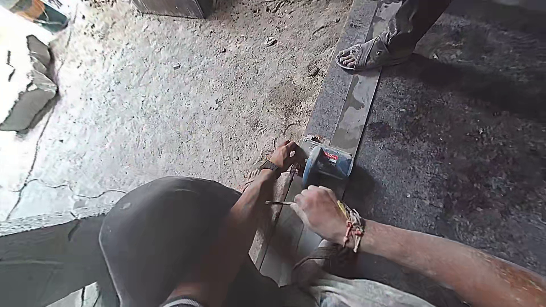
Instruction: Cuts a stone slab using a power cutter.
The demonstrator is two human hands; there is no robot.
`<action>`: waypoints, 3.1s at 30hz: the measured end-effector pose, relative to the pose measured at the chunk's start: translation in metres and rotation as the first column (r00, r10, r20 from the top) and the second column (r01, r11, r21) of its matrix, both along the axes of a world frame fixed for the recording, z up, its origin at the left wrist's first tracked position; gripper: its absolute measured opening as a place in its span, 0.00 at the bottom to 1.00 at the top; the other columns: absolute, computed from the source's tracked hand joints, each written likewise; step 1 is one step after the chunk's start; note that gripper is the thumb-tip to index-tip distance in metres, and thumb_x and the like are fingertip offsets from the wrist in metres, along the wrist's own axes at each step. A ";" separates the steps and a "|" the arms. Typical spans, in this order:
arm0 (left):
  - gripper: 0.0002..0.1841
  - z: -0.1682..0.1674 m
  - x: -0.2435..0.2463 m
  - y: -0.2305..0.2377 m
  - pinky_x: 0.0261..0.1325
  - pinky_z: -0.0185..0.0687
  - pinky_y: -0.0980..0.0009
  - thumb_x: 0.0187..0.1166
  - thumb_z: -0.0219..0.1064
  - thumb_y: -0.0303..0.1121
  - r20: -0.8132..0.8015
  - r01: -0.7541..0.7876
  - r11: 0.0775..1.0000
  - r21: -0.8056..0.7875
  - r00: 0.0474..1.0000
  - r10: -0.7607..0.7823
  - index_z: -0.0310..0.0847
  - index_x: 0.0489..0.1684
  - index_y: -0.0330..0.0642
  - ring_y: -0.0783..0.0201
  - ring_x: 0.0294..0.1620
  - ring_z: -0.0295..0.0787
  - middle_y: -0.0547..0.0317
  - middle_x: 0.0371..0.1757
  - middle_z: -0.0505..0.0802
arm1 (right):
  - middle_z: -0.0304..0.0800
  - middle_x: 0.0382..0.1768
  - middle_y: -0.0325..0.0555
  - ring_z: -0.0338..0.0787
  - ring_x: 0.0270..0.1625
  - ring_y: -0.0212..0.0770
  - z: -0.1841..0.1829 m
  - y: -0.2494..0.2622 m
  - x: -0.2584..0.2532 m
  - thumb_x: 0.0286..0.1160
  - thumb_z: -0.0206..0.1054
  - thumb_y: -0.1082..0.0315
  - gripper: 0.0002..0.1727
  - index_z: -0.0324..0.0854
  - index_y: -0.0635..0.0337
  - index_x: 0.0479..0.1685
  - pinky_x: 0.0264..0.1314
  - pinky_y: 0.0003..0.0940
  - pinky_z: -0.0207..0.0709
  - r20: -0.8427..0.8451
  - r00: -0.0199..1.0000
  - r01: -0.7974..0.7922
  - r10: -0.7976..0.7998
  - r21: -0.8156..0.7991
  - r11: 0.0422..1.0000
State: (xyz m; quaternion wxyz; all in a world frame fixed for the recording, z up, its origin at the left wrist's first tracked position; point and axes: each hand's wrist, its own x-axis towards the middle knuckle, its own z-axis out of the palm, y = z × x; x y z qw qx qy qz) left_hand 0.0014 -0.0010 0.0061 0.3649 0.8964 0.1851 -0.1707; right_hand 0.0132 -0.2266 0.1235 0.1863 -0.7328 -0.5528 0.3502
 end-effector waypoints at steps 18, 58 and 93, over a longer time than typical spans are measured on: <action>0.25 -0.014 0.001 0.002 0.77 0.74 0.41 0.70 0.81 0.34 0.056 -0.116 0.990 -0.083 0.991 0.121 0.85 0.64 0.31 0.35 0.72 0.81 0.30 0.65 0.86 | 0.76 0.76 0.68 0.78 0.79 0.50 -0.074 0.054 0.003 0.73 0.72 0.41 0.55 0.51 0.76 0.87 0.82 0.42 0.69 -0.090 0.391 0.856 -0.916 -0.329 0.398; 0.18 -0.017 0.021 0.008 0.72 0.80 0.48 0.66 0.82 0.30 0.119 -0.124 0.987 -0.107 0.984 0.136 0.89 0.54 0.35 0.43 0.65 0.86 0.39 0.56 0.90 | 0.84 0.50 0.66 0.87 0.53 0.35 -0.132 0.122 -0.010 0.63 0.75 0.71 0.31 0.71 0.85 0.63 0.61 0.20 0.78 -0.150 -0.170 0.888 -0.974 0.405 -0.217; 0.21 -0.025 0.039 0.017 0.52 0.86 0.53 0.57 0.87 0.31 0.246 -0.092 0.994 -0.052 0.964 0.102 0.89 0.49 0.35 0.48 0.48 0.88 0.42 0.48 0.89 | 0.82 0.46 0.52 0.86 0.48 0.22 -0.137 0.133 0.013 0.62 0.74 0.68 0.30 0.70 0.80 0.59 0.57 0.13 0.78 -0.125 -0.247 0.862 -0.961 0.425 -0.277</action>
